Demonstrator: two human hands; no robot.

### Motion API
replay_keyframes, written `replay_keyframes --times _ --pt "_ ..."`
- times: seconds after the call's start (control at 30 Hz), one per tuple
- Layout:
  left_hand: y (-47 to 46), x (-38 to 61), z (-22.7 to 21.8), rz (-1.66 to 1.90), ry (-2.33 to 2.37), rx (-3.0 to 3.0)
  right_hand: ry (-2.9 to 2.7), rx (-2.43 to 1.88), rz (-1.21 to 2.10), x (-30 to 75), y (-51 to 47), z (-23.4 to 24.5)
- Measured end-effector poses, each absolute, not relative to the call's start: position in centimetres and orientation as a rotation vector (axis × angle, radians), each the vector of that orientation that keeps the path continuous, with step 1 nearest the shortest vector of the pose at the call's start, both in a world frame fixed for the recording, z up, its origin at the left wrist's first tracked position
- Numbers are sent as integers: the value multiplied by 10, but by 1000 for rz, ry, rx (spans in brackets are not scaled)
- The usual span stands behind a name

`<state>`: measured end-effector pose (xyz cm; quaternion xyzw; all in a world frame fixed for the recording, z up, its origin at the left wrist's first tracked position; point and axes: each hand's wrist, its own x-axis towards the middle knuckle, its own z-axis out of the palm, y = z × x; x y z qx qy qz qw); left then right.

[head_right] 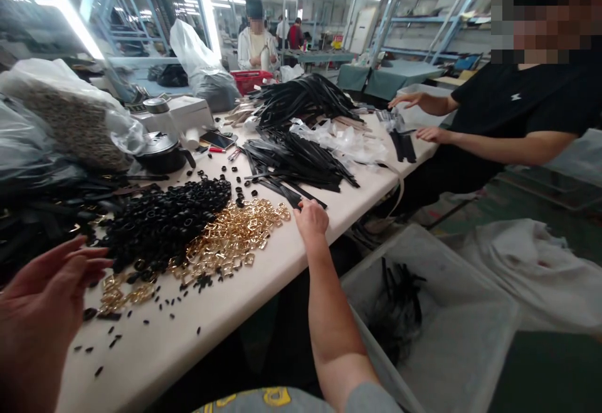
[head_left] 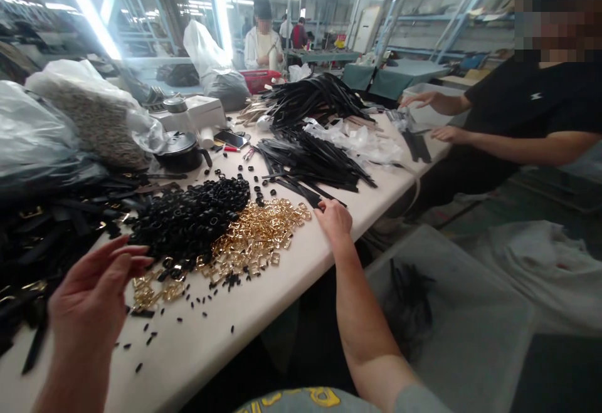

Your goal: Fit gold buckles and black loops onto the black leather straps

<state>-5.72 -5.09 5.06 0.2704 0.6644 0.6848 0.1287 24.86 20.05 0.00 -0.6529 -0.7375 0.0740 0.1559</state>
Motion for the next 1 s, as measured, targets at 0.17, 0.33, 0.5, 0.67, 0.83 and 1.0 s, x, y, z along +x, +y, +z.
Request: replay_keyframes --times 0.17,0.33,0.5,0.67,0.83,1.0 --pt "-28 -12 35 1719 1658 929 -2092 -1881 210 251 205 3" --pt "-25 -9 21 1559 1611 940 -2027 -1734 277 252 197 14" --pt "-20 -13 18 1582 1544 794 -2035 -1011 1016 225 154 34" --pt "-18 -15 21 1676 1397 661 -2058 -674 1648 195 121 34" --pt "-19 -13 26 1672 1425 631 -2060 -633 1811 184 115 27" --pt "-19 -11 26 1632 1474 638 -2108 -614 1747 177 106 30"
